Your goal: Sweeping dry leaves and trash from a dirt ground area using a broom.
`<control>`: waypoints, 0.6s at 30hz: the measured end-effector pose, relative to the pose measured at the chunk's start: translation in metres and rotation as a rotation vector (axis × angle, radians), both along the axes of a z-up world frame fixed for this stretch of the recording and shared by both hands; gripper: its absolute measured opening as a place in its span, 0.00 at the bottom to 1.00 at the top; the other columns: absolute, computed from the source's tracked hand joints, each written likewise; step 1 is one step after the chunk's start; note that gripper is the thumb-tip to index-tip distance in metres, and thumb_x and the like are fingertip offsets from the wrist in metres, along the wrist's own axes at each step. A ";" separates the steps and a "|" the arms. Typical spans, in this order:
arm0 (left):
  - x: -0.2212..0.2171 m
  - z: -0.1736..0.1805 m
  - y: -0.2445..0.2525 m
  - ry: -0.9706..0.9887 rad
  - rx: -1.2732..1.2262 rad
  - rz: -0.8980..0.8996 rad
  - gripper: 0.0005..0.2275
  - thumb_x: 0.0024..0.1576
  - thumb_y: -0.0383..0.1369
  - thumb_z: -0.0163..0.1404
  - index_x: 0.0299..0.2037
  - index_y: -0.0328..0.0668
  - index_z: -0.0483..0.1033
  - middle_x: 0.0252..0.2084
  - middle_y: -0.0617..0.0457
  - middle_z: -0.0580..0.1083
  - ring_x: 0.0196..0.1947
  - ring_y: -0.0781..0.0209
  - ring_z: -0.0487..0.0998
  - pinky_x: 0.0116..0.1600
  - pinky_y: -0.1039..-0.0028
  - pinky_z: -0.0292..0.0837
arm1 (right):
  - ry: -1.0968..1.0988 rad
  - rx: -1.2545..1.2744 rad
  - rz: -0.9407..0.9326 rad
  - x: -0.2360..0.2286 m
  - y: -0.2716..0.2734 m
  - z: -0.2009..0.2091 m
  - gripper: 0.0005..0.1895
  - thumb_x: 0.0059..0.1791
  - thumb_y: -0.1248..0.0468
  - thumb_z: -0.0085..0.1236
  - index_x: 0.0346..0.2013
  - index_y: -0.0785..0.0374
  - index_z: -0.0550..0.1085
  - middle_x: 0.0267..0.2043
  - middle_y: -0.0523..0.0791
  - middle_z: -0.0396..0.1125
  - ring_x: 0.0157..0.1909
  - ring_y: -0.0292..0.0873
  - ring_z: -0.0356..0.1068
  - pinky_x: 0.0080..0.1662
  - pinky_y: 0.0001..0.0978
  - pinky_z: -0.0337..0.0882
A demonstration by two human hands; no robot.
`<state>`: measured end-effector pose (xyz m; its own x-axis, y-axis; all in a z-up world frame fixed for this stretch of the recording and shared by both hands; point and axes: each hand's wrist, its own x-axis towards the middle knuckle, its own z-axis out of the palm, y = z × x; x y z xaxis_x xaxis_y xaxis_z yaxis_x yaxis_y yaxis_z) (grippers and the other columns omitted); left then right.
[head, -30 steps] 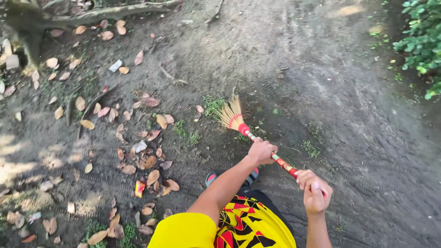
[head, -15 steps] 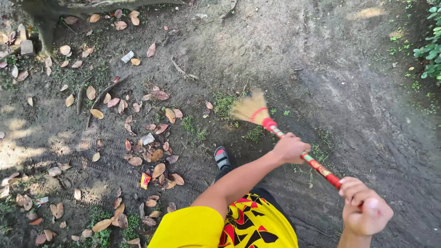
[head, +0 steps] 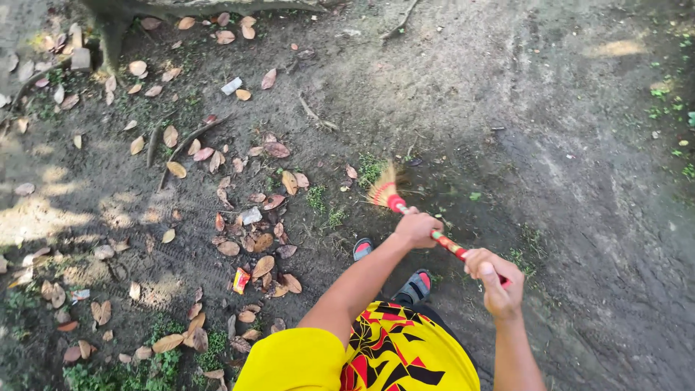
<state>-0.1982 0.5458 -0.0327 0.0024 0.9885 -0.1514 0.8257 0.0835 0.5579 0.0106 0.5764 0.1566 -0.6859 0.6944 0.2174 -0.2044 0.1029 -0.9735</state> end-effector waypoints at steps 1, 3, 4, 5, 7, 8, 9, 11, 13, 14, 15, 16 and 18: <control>-0.007 0.001 -0.003 0.003 0.000 0.012 0.05 0.42 0.38 0.57 0.27 0.60 0.76 0.24 0.60 0.76 0.32 0.55 0.80 0.43 0.60 0.61 | 0.003 0.000 0.012 -0.008 -0.004 0.000 0.22 0.58 0.55 0.48 0.25 0.67 0.67 0.28 0.46 0.63 0.35 0.44 0.64 0.47 0.40 0.67; -0.018 0.001 -0.012 0.063 -0.036 0.068 0.03 0.43 0.38 0.55 0.25 0.60 0.76 0.23 0.60 0.76 0.31 0.56 0.80 0.43 0.60 0.59 | 0.038 -0.012 0.029 -0.020 -0.013 -0.002 0.21 0.58 0.56 0.48 0.25 0.68 0.67 0.29 0.46 0.63 0.37 0.45 0.64 0.49 0.44 0.67; -0.016 0.006 -0.014 0.064 -0.037 0.077 0.03 0.43 0.38 0.55 0.25 0.60 0.76 0.23 0.60 0.76 0.31 0.56 0.80 0.43 0.60 0.59 | 0.039 -0.013 0.038 -0.018 -0.014 -0.002 0.21 0.58 0.56 0.48 0.25 0.68 0.67 0.29 0.46 0.63 0.37 0.45 0.64 0.49 0.44 0.67; -0.013 0.013 -0.013 0.058 0.000 0.067 0.03 0.42 0.38 0.55 0.25 0.59 0.76 0.23 0.59 0.76 0.31 0.56 0.80 0.43 0.60 0.59 | 0.086 -0.018 0.011 -0.016 -0.015 0.000 0.21 0.58 0.57 0.49 0.26 0.68 0.67 0.29 0.47 0.64 0.37 0.46 0.65 0.49 0.44 0.67; -0.001 0.027 -0.006 0.049 0.043 0.051 0.03 0.42 0.39 0.55 0.25 0.58 0.76 0.23 0.59 0.76 0.31 0.55 0.80 0.43 0.60 0.59 | 0.131 -0.016 -0.023 -0.003 -0.010 0.005 0.20 0.58 0.58 0.49 0.26 0.68 0.68 0.30 0.49 0.65 0.38 0.47 0.65 0.48 0.45 0.68; 0.007 0.035 0.000 0.039 0.060 0.033 0.03 0.42 0.39 0.56 0.25 0.57 0.76 0.23 0.58 0.76 0.30 0.55 0.80 0.44 0.61 0.59 | 0.196 -0.048 -0.096 0.008 -0.004 0.010 0.18 0.57 0.60 0.49 0.27 0.70 0.68 0.27 0.50 0.63 0.33 0.48 0.64 0.43 0.45 0.67; 0.017 0.043 0.008 0.030 0.080 0.012 0.04 0.42 0.39 0.56 0.26 0.57 0.77 0.22 0.57 0.76 0.29 0.55 0.79 0.45 0.63 0.60 | 0.264 -0.075 -0.172 0.020 0.002 0.014 0.17 0.55 0.62 0.48 0.27 0.72 0.68 0.24 0.52 0.62 0.29 0.49 0.63 0.38 0.45 0.67; 0.029 0.068 0.018 0.021 0.114 -0.016 0.05 0.42 0.39 0.56 0.27 0.57 0.78 0.21 0.56 0.75 0.28 0.54 0.79 0.47 0.64 0.61 | 0.275 -0.023 -0.226 0.051 0.012 0.023 0.19 0.58 0.63 0.46 0.24 0.71 0.65 0.22 0.52 0.61 0.26 0.48 0.61 0.38 0.45 0.65; 0.038 0.084 0.026 0.012 0.140 -0.035 0.06 0.42 0.39 0.57 0.28 0.57 0.79 0.20 0.55 0.75 0.27 0.54 0.79 0.48 0.66 0.62 | 0.285 0.021 -0.271 0.071 0.014 0.034 0.22 0.60 0.65 0.44 0.21 0.69 0.62 0.19 0.52 0.59 0.23 0.47 0.59 0.39 0.46 0.64; 0.041 0.089 0.029 0.003 0.166 -0.057 0.07 0.41 0.39 0.57 0.29 0.56 0.79 0.20 0.55 0.75 0.27 0.55 0.79 0.49 0.66 0.62 | 0.274 0.040 -0.286 0.076 0.011 0.040 0.23 0.61 0.64 0.43 0.22 0.69 0.61 0.19 0.51 0.59 0.24 0.47 0.59 0.38 0.46 0.64; 0.042 0.093 0.032 -0.004 0.191 -0.077 0.08 0.41 0.39 0.57 0.31 0.56 0.79 0.21 0.55 0.75 0.28 0.55 0.79 0.50 0.66 0.63 | 0.266 0.057 -0.299 0.079 0.008 0.046 0.23 0.61 0.64 0.41 0.22 0.69 0.61 0.18 0.51 0.59 0.24 0.48 0.59 0.38 0.46 0.64; 0.045 0.088 0.035 -0.005 0.191 -0.076 0.08 0.41 0.39 0.57 0.31 0.56 0.79 0.21 0.55 0.75 0.28 0.55 0.79 0.50 0.66 0.63 | 0.265 0.056 -0.298 0.073 0.005 0.049 0.23 0.61 0.64 0.41 0.22 0.69 0.61 0.18 0.51 0.59 0.24 0.48 0.59 0.38 0.46 0.64; 0.047 0.078 0.040 -0.069 0.289 -0.061 0.11 0.40 0.38 0.58 0.34 0.55 0.78 0.24 0.58 0.77 0.31 0.57 0.80 0.51 0.64 0.64 | 0.288 0.161 -0.236 0.058 -0.001 0.053 0.19 0.58 0.62 0.43 0.24 0.66 0.61 0.19 0.50 0.61 0.23 0.46 0.62 0.38 0.47 0.67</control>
